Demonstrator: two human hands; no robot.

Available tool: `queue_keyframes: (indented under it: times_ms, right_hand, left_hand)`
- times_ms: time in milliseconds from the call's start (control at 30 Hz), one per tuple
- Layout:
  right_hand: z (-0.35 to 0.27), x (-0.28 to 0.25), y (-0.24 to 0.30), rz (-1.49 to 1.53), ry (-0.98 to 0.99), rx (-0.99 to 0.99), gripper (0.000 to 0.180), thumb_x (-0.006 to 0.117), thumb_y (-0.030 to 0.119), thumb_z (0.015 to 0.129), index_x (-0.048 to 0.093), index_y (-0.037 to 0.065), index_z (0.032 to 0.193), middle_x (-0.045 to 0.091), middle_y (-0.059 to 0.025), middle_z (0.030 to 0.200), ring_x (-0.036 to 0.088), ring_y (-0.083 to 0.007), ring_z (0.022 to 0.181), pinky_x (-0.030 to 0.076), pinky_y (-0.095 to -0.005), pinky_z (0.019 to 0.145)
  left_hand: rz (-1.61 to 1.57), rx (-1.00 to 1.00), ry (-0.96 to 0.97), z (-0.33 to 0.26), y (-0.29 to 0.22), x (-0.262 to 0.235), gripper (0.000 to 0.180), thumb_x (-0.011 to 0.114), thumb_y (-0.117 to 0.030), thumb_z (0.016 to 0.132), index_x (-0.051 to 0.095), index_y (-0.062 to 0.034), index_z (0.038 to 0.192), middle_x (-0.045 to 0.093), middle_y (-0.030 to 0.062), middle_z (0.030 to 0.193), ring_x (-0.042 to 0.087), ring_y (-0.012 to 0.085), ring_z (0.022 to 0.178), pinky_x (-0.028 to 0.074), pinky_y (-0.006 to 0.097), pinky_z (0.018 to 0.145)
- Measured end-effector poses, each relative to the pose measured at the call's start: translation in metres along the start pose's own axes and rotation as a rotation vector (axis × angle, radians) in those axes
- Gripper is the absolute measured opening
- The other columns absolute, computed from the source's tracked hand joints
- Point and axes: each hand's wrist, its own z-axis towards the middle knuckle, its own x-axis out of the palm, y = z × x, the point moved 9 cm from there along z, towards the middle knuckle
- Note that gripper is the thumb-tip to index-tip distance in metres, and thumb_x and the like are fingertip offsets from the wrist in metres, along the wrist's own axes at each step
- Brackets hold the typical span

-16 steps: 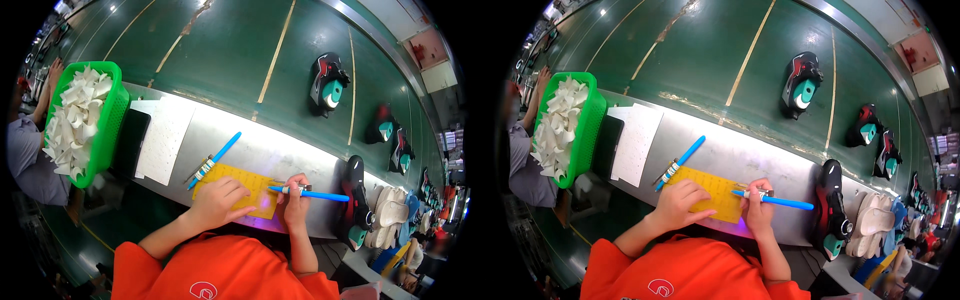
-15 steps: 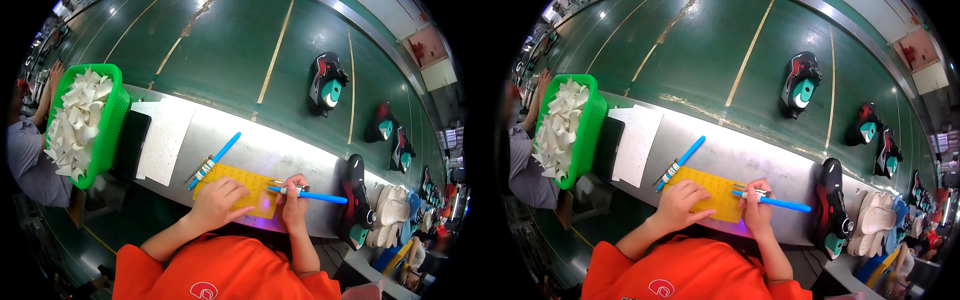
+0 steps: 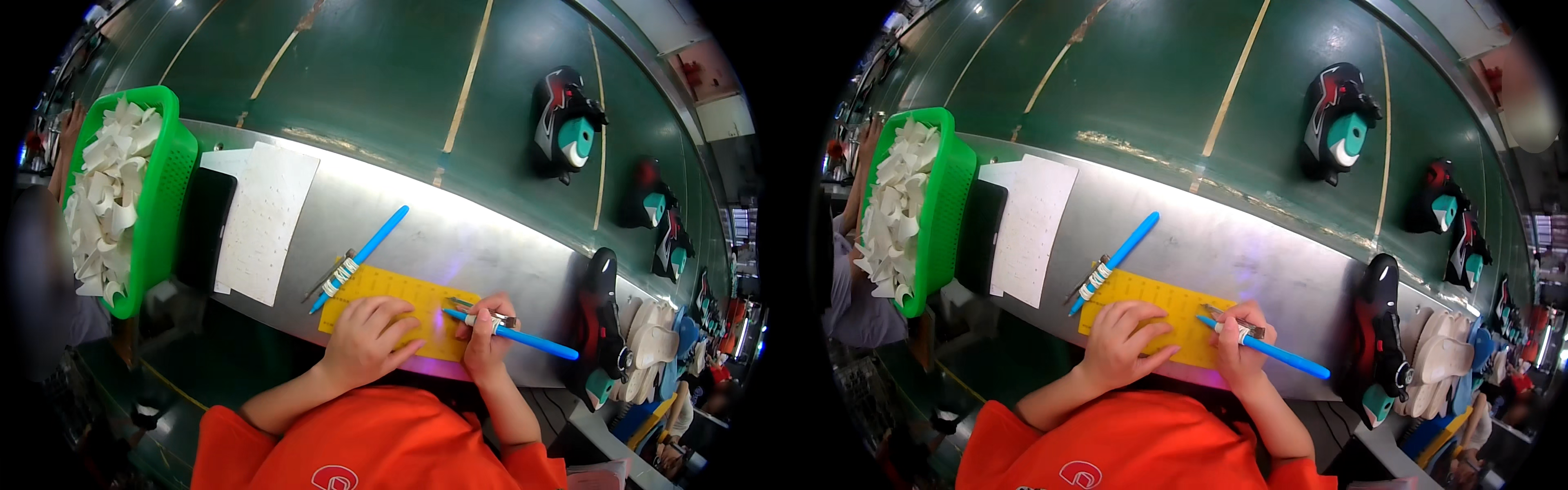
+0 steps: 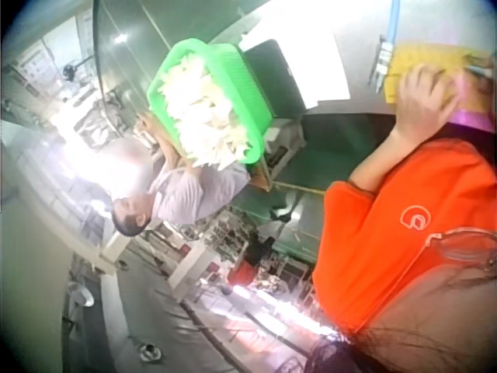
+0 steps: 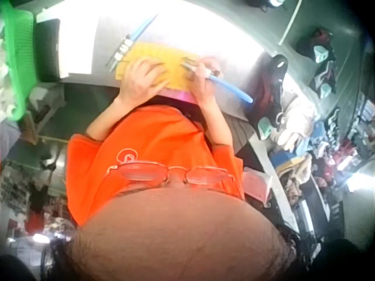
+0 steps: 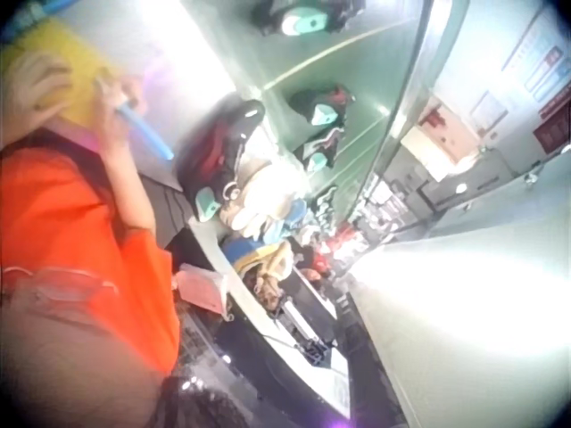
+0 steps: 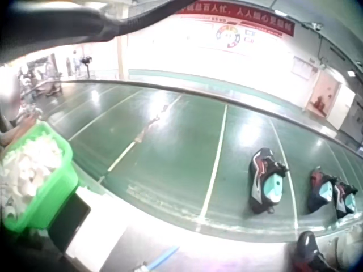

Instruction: The person marks the heel of a black and teal sneaker with a blue pen while holding it in their left hand. They repeatedly pick up shoes from a conveyor belt, mark them, and place them back. The person also writes on a yellow paper sheet with the pen during the process.

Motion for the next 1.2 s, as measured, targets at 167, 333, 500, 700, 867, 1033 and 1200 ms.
queue_keyframes:
  times_ms: [167,333,500,700,867,1033,1200]
  right_hand:
    - [-0.001,-0.002,0.000,-0.065,-0.001,-0.019,0.019,0.049,0.016,0.085,0.048,0.000,0.075,0.050,-0.0040,0.058,0.049,-0.0081,0.044,0.043,-0.0231,0.052]
    - [-0.001,0.004,0.010,-0.331,0.061,-0.042,0.024,0.046,0.022,0.086,0.046,0.002,0.074,0.045,-0.0022,0.051,0.046,-0.0080,0.040,0.050,-0.0276,0.061]
    - [0.001,0.007,0.015,-0.453,0.083,-0.071,0.025,0.046,0.022,0.086,0.046,0.001,0.073,0.048,-0.0045,0.052,0.048,-0.0088,0.039,0.048,-0.0253,0.057]
    - [0.004,0.015,0.021,-0.420,0.108,-0.136,0.023,0.045,0.021,0.086,0.045,0.002,0.073,0.049,-0.0051,0.049,0.048,-0.0099,0.039,0.049,-0.0262,0.058]
    - [0.002,0.019,0.022,-0.448,0.138,-0.236,0.023,0.047,0.021,0.085,0.045,0.002,0.073,0.047,-0.0043,0.047,0.049,-0.0114,0.039,0.050,-0.0291,0.061]
    - [0.003,0.022,0.025,-0.518,0.163,-0.307,0.022,0.048,0.021,0.084,0.044,0.002,0.073,0.045,-0.0047,0.045,0.050,-0.0126,0.040,0.051,-0.0307,0.061]
    - [0.004,-0.003,0.026,-0.198,-0.086,-0.262,0.027,0.048,0.028,0.085,0.043,0.003,0.075,0.050,-0.0088,0.053,0.053,-0.0159,0.043,0.052,-0.0310,0.056]
  left_hand:
    - [0.015,0.001,-0.005,0.002,0.001,0.002,0.022,0.072,-0.024,0.067,0.060,-0.0122,0.082,0.056,0.0010,0.093,0.054,0.0200,0.087,0.042,0.032,0.072]
    - [0.036,0.008,-0.031,0.001,0.002,0.002,0.020,0.071,-0.024,0.067,0.061,-0.0127,0.080,0.056,0.0001,0.090,0.055,0.0180,0.086,0.042,0.031,0.071]
    - [0.043,0.000,-0.031,0.002,0.005,0.003,0.019,0.071,-0.023,0.067,0.061,-0.0138,0.079,0.057,-0.0012,0.088,0.056,0.0165,0.086,0.042,0.029,0.070]
    - [0.047,0.008,-0.038,0.002,0.005,0.003,0.017,0.071,-0.023,0.068,0.061,-0.0141,0.079,0.058,-0.0016,0.089,0.057,0.0156,0.086,0.043,0.028,0.070]
    - [0.060,0.017,-0.011,0.000,0.005,0.005,0.013,0.065,-0.024,0.074,0.061,-0.0129,0.080,0.057,-0.0006,0.093,0.055,0.0149,0.092,0.043,0.028,0.077]
    - [0.070,0.017,-0.010,0.002,0.004,0.004,0.012,0.065,-0.024,0.074,0.061,-0.0136,0.080,0.058,-0.0010,0.093,0.055,0.0143,0.092,0.043,0.027,0.077]
    - [0.034,0.004,-0.038,0.002,0.006,0.003,0.016,0.069,-0.023,0.070,0.061,-0.0131,0.079,0.058,-0.0007,0.089,0.057,0.0154,0.087,0.044,0.028,0.072]
